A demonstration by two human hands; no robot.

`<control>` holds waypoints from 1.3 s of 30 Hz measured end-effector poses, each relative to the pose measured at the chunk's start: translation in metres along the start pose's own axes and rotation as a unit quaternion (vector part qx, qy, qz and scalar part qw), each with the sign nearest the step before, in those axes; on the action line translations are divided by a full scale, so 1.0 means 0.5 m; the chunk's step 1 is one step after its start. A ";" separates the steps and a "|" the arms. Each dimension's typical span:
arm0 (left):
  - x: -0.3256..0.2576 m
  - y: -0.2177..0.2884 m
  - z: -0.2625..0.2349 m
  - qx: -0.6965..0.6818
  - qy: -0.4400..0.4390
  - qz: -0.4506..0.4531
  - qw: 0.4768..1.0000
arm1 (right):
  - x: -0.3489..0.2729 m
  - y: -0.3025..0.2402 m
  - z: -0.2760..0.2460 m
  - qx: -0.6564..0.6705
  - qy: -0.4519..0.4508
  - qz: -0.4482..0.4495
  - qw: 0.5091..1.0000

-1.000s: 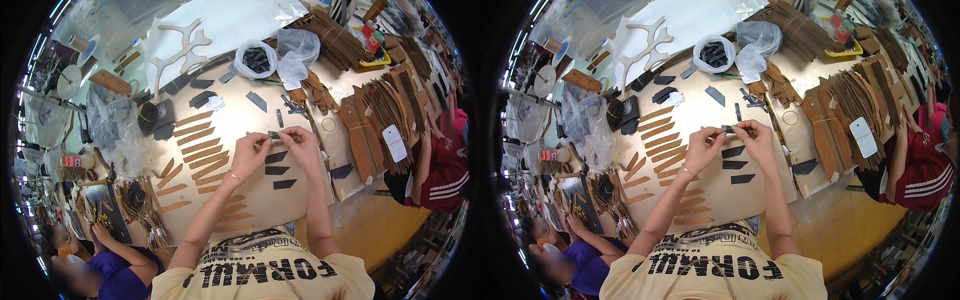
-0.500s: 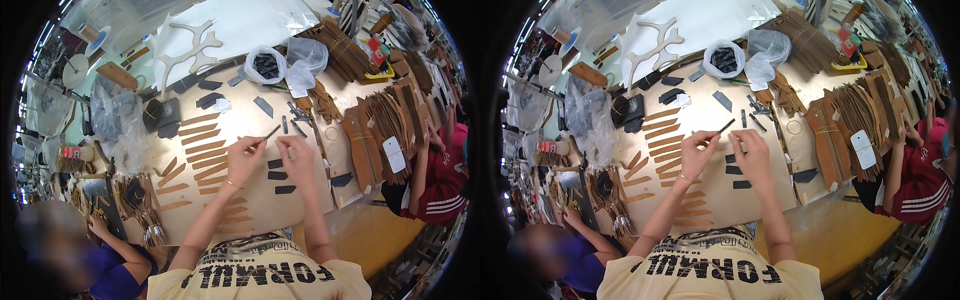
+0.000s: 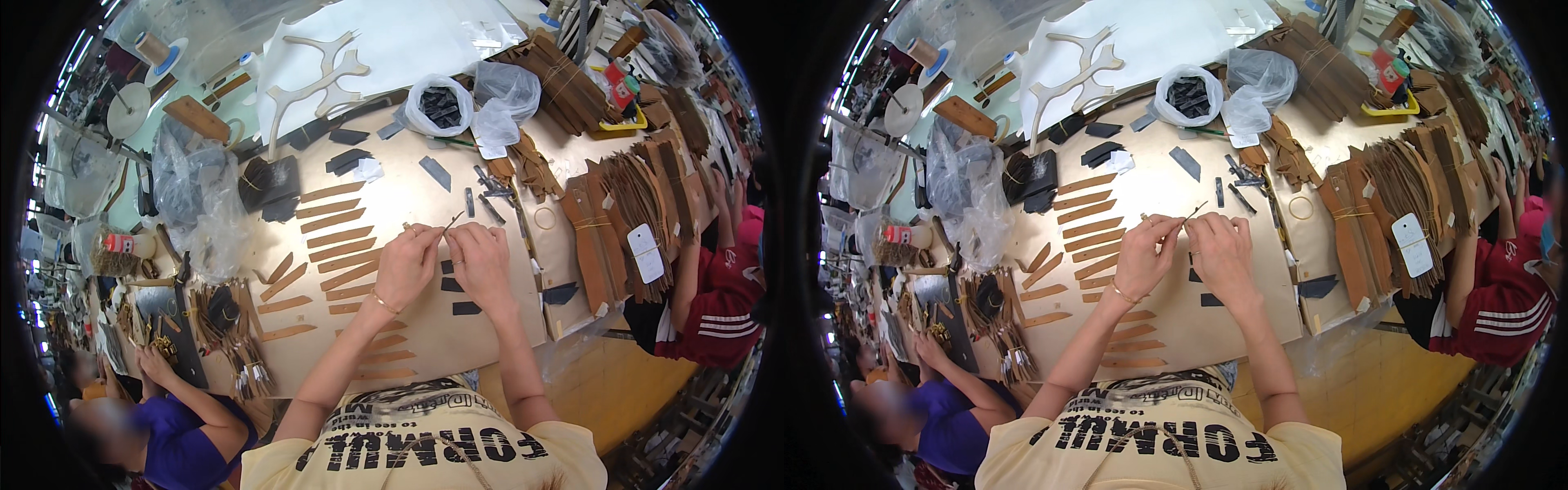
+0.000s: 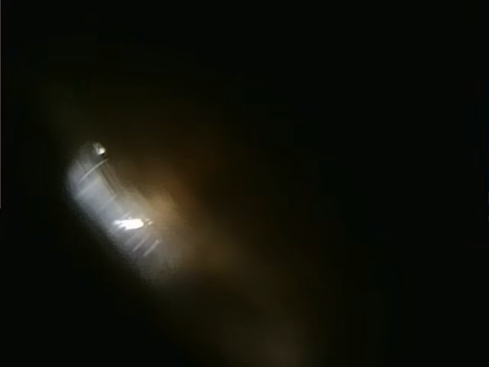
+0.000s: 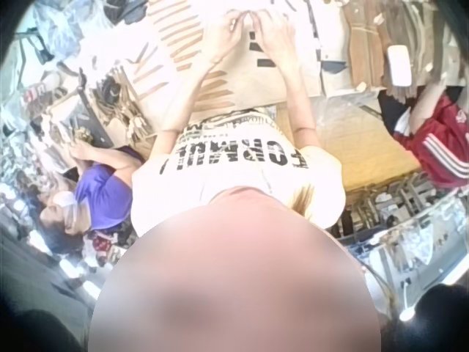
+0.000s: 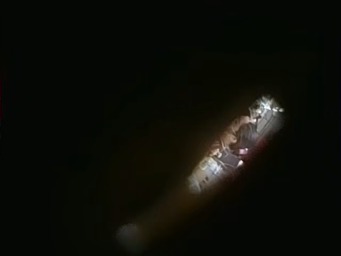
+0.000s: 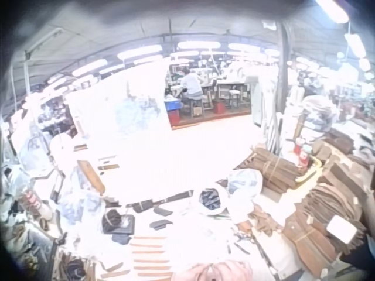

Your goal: The person repeatedly picks up small black plastic pieces and wooden sticks from a table, aligns them, and presses them together to form assembled units. The person places each completed unit on the table and continues the process with additional parts.

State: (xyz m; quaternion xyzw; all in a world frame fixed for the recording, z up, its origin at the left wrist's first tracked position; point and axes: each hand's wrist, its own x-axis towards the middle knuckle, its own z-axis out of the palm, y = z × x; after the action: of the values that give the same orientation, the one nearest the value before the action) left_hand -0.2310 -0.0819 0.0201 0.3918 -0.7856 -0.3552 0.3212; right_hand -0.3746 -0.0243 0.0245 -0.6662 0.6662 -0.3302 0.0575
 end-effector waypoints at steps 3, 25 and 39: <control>0.002 -0.003 0.001 -0.007 0.009 -0.002 1.000 | 0.002 -0.001 0.002 0.000 0.002 -0.005 1.000; 0.002 -0.030 -0.015 -0.056 0.065 -0.071 0.994 | 0.007 0.018 0.016 0.027 -0.040 0.028 0.998; -0.010 -0.022 -0.011 -0.093 0.088 -0.127 0.984 | 0.009 -0.008 0.001 0.104 -0.025 0.139 0.984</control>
State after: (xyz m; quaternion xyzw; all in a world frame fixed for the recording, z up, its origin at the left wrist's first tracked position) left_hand -0.2198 -0.0841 0.0129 0.4866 -0.6613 -0.4291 0.3765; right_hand -0.3715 -0.0285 0.0278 -0.5650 0.7129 -0.3700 0.1884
